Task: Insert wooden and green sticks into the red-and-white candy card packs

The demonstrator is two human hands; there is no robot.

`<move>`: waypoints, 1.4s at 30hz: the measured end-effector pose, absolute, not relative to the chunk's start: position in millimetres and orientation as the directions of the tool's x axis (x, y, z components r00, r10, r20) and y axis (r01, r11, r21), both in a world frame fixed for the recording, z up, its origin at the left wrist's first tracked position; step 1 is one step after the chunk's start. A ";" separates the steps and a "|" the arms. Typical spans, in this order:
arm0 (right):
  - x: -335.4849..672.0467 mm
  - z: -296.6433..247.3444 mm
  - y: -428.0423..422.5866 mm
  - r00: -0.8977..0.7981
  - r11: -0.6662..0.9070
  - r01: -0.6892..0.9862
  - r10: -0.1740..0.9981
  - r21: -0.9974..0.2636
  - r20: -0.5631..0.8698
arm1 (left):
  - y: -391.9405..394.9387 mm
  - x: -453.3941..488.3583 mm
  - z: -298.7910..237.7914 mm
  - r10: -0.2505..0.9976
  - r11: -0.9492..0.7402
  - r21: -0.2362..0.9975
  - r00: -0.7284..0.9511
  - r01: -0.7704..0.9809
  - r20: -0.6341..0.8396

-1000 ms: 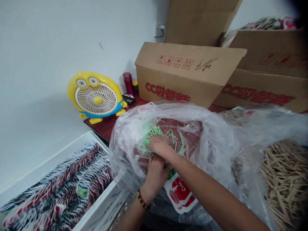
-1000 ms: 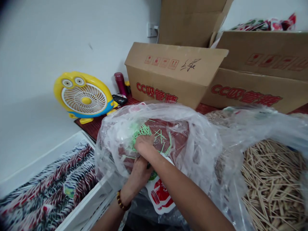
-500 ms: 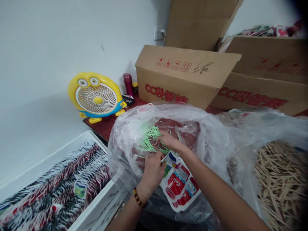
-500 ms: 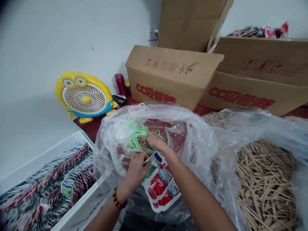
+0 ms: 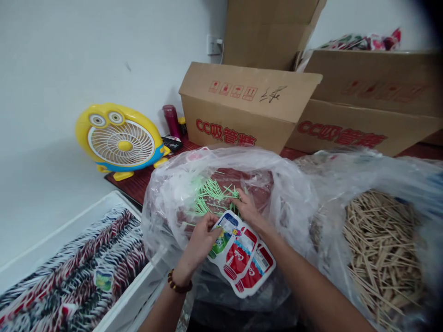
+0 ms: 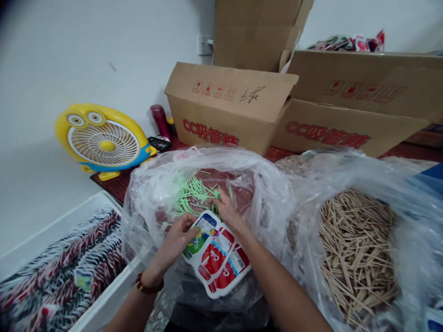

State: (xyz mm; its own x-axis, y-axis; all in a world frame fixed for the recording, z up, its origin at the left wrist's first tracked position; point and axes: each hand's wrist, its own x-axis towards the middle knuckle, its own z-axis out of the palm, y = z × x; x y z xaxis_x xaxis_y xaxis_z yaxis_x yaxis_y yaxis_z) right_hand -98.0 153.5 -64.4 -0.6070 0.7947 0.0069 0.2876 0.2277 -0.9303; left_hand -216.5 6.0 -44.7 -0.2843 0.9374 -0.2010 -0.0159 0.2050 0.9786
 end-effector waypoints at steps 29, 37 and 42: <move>-90.4 -59.5 158.0 -0.478 -0.243 -0.237 0.872 -0.941 -0.106 | 6.8 -214.8 -43.9 0.912 0.287 0.940 -0.248 -0.183 -0.327; -77.2 -43.2 143.1 -0.551 -0.445 -0.385 0.814 -0.808 -0.186 | 14.5 -214.2 -48.2 0.894 0.346 0.911 -0.215 -0.222 -0.392; -72.1 -46.1 136.2 -0.596 -0.393 -0.269 0.785 -0.879 -0.168 | 20.6 -215.7 -46.8 0.910 0.342 0.918 -0.172 -0.201 -0.377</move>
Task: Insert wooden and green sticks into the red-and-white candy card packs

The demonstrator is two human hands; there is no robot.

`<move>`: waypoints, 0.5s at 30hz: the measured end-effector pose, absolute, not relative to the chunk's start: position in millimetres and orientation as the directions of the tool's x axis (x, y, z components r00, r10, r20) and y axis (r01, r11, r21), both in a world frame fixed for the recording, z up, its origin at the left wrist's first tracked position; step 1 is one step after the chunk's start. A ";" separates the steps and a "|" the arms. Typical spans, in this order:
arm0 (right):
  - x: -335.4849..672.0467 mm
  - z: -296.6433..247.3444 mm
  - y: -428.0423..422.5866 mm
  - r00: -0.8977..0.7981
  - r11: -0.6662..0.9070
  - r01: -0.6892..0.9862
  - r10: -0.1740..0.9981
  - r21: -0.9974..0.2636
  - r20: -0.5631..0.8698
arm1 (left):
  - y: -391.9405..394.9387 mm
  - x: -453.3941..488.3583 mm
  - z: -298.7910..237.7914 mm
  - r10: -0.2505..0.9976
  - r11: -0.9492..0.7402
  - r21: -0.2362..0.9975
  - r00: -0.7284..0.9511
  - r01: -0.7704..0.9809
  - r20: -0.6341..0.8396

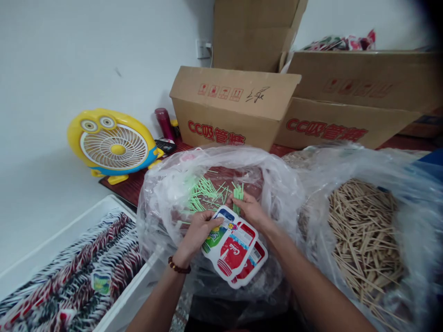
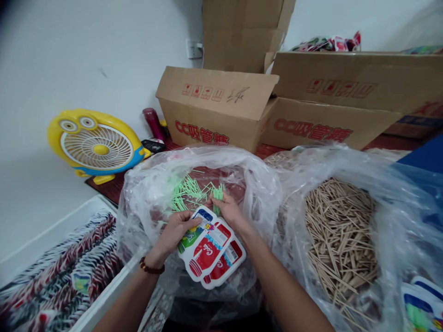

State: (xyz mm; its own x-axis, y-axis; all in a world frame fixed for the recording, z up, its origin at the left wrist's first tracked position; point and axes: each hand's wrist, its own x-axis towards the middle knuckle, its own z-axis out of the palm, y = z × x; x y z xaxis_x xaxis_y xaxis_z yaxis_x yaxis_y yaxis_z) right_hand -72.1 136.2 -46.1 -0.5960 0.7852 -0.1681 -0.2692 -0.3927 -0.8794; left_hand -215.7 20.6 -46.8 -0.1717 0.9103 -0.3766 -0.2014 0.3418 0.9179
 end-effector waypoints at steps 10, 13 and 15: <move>-63.7 -49.8 126.5 -0.663 -0.069 0.024 0.745 -0.997 -0.067 | 33.9 -224.0 -42.9 0.935 0.334 0.942 -0.135 0.030 -0.328; -63.8 -46.2 127.5 -0.652 -0.084 -0.008 0.756 -0.996 -0.059 | 30.5 -225.0 -40.7 0.949 0.306 0.950 -0.104 0.062 -0.299; -63.3 -40.8 128.2 -0.618 -0.148 -0.091 0.784 -0.985 -0.061 | 27.0 -225.5 -38.2 0.958 0.281 0.958 -0.082 0.062 -0.275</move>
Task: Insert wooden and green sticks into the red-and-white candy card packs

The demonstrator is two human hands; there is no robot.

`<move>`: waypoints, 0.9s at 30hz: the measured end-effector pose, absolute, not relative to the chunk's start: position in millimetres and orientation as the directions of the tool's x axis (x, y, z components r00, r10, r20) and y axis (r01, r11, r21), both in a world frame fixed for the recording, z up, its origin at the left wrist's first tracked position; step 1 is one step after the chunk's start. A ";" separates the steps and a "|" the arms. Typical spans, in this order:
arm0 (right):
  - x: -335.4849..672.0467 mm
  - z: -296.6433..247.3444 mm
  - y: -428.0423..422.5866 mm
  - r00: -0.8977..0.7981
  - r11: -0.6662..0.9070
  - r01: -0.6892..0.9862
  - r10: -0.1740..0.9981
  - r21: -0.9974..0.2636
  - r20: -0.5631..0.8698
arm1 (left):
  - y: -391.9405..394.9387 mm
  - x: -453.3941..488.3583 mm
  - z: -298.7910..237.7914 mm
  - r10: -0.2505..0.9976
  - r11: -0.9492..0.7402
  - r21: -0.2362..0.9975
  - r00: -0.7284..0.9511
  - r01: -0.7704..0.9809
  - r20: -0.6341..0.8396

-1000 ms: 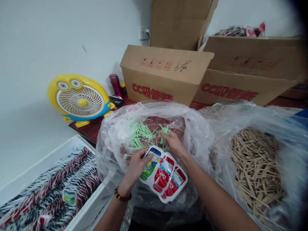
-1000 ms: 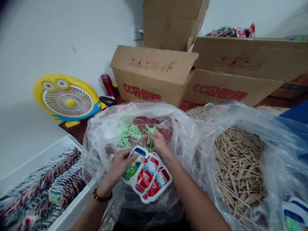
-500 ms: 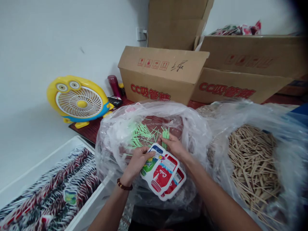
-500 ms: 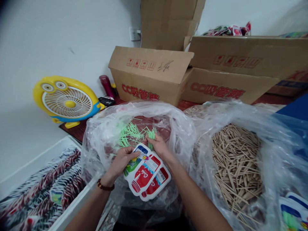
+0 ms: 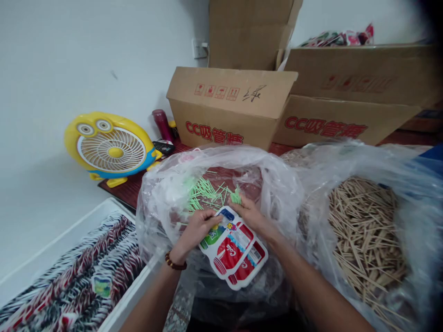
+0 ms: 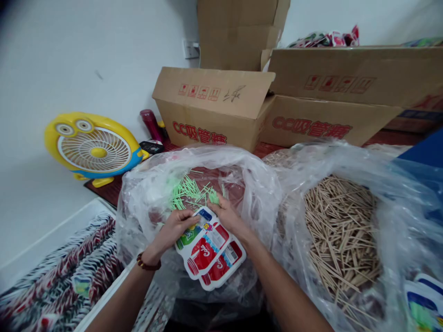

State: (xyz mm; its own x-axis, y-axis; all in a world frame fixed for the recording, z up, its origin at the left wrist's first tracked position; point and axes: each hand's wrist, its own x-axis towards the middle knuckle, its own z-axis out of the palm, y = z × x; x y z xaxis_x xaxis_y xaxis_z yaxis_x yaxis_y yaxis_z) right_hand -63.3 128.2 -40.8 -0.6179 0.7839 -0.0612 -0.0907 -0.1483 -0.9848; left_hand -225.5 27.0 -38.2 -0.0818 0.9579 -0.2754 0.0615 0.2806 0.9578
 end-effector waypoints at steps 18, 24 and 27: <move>-69.1 -4.5 95.2 -0.443 -0.329 -0.429 0.888 -0.841 -0.121 | 30.9 -209.4 -34.2 0.985 0.140 0.989 -0.092 -0.043 -0.144; -66.8 0.0 109.9 -0.578 -0.363 -0.341 0.809 -0.867 -0.111 | 39.4 -210.9 -35.8 0.975 0.161 0.959 -0.110 -0.232 -0.191; -69.1 2.6 123.2 -0.607 -0.287 -0.300 0.793 -0.910 -0.051 | 43.6 -214.2 -36.8 0.974 0.156 0.942 -0.112 -0.296 -0.196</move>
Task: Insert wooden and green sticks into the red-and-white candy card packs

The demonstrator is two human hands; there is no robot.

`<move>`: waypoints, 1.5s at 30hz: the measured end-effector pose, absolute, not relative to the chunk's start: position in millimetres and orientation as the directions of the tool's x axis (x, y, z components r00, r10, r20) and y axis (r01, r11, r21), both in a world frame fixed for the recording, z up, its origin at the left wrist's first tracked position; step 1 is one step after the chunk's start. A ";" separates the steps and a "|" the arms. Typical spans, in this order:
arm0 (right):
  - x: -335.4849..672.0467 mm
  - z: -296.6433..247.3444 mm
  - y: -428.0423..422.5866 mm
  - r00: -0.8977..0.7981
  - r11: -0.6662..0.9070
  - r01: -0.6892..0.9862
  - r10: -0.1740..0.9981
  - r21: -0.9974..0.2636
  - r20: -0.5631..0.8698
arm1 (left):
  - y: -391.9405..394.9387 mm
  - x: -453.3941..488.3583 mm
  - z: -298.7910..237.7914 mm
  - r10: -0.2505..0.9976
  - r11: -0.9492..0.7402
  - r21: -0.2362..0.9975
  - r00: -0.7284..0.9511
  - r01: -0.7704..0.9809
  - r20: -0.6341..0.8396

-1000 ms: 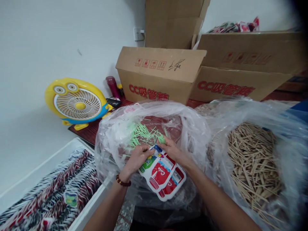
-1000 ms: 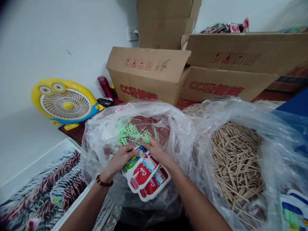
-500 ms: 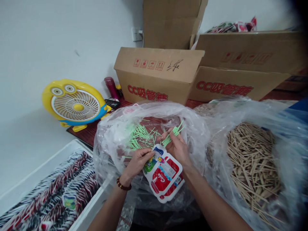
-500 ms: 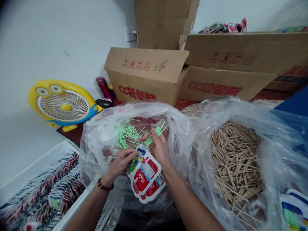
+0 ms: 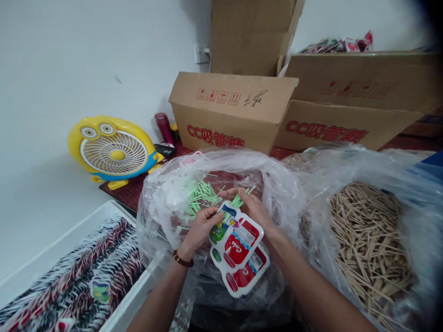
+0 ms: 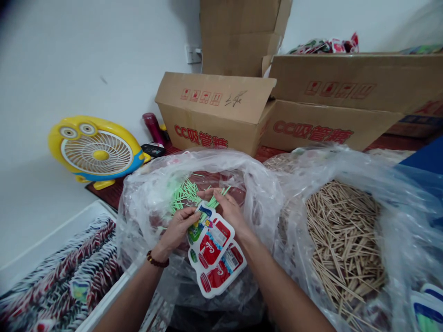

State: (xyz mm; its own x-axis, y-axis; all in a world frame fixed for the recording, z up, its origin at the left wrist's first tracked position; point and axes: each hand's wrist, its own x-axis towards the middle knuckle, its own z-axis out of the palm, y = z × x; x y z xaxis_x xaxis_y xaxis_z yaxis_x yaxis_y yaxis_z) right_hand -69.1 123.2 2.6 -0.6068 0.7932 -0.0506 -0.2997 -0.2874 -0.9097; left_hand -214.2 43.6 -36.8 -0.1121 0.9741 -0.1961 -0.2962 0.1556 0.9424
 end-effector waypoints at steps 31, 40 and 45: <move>-56.0 41.5 145.3 -0.789 0.638 0.342 0.594 -0.690 0.158 | 42.8 -221.0 -21.8 0.977 -0.022 0.904 -0.202 -0.428 -0.071; -33.0 32.2 145.6 -0.778 0.594 0.339 0.613 -0.729 0.138 | 39.2 -208.5 -10.8 0.979 0.052 0.937 -0.167 -0.346 -0.116; -23.0 29.8 145.3 -0.766 0.613 0.350 0.623 -0.709 0.160 | 35.9 -196.5 -5.7 0.989 0.065 0.931 -0.101 -0.359 -0.108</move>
